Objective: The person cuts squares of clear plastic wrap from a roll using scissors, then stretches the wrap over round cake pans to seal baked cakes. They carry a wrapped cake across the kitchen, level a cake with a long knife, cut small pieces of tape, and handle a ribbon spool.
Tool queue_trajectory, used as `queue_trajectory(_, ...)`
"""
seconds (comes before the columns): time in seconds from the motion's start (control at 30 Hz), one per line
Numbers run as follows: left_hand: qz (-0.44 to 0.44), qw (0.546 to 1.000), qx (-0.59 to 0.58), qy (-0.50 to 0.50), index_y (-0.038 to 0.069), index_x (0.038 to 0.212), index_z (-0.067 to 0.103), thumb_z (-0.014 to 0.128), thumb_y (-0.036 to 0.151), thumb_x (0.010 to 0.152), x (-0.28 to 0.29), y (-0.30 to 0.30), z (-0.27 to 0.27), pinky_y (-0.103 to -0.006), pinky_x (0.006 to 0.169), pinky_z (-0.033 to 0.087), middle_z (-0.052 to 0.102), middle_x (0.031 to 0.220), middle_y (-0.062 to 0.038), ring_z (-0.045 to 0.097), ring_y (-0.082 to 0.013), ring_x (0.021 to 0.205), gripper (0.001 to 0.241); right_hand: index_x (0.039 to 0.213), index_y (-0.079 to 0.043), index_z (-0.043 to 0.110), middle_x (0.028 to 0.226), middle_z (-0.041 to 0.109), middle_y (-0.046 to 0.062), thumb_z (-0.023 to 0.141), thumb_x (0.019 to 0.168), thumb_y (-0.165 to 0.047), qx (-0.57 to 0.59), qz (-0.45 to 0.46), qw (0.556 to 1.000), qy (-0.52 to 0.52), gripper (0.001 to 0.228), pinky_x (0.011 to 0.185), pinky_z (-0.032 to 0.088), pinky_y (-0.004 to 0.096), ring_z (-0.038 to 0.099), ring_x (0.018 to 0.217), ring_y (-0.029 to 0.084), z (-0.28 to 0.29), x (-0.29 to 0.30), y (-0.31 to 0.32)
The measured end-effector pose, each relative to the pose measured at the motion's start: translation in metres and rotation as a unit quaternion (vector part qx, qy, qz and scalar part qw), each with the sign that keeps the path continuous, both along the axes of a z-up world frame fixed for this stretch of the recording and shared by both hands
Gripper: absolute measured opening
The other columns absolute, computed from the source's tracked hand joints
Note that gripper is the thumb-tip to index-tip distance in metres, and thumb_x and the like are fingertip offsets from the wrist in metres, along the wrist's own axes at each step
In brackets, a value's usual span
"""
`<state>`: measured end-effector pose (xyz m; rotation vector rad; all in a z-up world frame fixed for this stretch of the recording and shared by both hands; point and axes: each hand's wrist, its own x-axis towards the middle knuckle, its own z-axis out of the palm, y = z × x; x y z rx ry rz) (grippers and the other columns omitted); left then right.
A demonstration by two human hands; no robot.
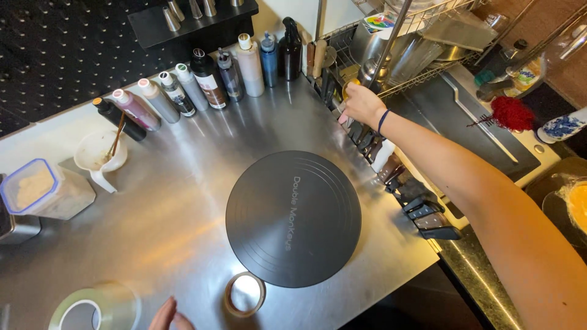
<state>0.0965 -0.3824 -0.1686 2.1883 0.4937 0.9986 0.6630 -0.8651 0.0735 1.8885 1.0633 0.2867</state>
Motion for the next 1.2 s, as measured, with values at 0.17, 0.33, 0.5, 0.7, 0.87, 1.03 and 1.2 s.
queue_trajectory(0.17, 0.023, 0.999, -0.010, 0.029, -0.004, 0.119, 0.067, 0.062, -0.001, 0.099, 0.122, -0.142, 0.204, -0.0395, 0.105, 0.054, 0.069, 0.120, -0.019, 0.069, -0.0303, 0.112, 0.020, 0.071, -0.031, 0.075, 0.080, 0.072, -0.011, 0.062, 0.087, -0.038, -0.009, 0.006, 0.999, 0.032, 0.022, 0.095, 0.037, 0.032, 0.061, 0.096, 0.016, -0.014, 0.026, 0.008)
queue_trajectory(0.33, -0.079, 0.995, -0.046, 0.038, -0.001, 0.117, 0.069, 0.060, -0.003, 0.096, 0.165, -0.149, 0.235, -0.0388, 0.104, 0.053, 0.069, 0.118, -0.018, 0.069, -0.0280, 0.113, 0.022, 0.068, -0.029, 0.074, 0.078, 0.070, -0.008, 0.063, 0.084, -0.036, 0.024, 0.005, 0.998, 0.061, 0.020, 0.092, 0.039, 0.032, 0.061, 0.094, 0.017, 0.002, 0.016, 0.003)
queue_trajectory(0.5, -0.095, 0.995, -0.036, 0.024, -0.001, 0.117, 0.066, 0.059, -0.001, 0.098, 0.153, -0.104, 0.166, -0.0390, 0.108, 0.052, 0.068, 0.119, -0.019, 0.068, -0.0276, 0.113, 0.020, 0.084, -0.028, 0.074, 0.086, 0.069, -0.009, 0.066, 0.082, -0.024, 0.121, -0.051, 0.991, 0.018, 0.009, 0.093, 0.040, 0.032, 0.061, 0.099, 0.015, 0.134, -0.097, -0.025)
queue_trajectory(0.7, -0.117, 0.983, -0.142, 0.020, -0.004, 0.121, 0.061, 0.053, 0.001, 0.105, 0.136, -0.111, 0.130, -0.0349, 0.104, 0.057, 0.066, 0.116, -0.016, 0.070, -0.0228, 0.109, 0.019, 0.103, -0.028, 0.071, 0.097, 0.069, -0.007, 0.065, 0.079, -0.023, 0.051, -0.163, 0.978, 0.121, 0.026, 0.094, 0.039, 0.036, 0.059, 0.105, 0.017, 0.121, -0.186, -0.109)
queue_trajectory(0.87, -0.118, 0.977, -0.178, -0.028, -0.006, 0.126, 0.058, 0.054, -0.006, 0.104, 0.144, -0.192, 0.226, -0.0361, 0.105, 0.055, 0.062, 0.124, -0.019, 0.067, -0.0257, 0.113, 0.022, 0.086, -0.020, 0.073, 0.088, 0.069, -0.004, 0.065, 0.079, -0.027, 0.096, -0.092, 0.984, 0.118, 0.013, 0.094, 0.040, 0.034, 0.059, 0.103, 0.018, 0.051, -0.208, -0.136)
queue_trajectory(1.03, -0.148, 0.976, -0.160, -0.012, -0.005, 0.120, 0.062, 0.055, -0.009, 0.101, 0.136, -0.217, 0.256, -0.0346, 0.100, 0.058, 0.064, 0.121, -0.019, 0.069, -0.0263, 0.110, 0.021, 0.067, -0.024, 0.072, 0.073, 0.068, -0.003, 0.065, 0.079, -0.025, 0.031, -0.132, 0.983, 0.124, 0.014, 0.091, 0.038, 0.032, 0.058, 0.093, 0.019, 0.023, -0.217, -0.120)
queue_trajectory(1.2, -0.194, 0.973, -0.122, 0.000, -0.006, 0.123, 0.061, 0.052, -0.006, 0.103, 0.118, -0.151, 0.152, -0.0361, 0.105, 0.056, 0.063, 0.119, -0.021, 0.068, -0.0273, 0.110, 0.022, 0.071, -0.024, 0.075, 0.071, 0.070, -0.004, 0.065, 0.084, -0.025, -0.063, -0.148, 0.979, 0.122, 0.016, 0.085, 0.036, 0.034, 0.058, 0.082, 0.018, -0.019, -0.222, -0.120)
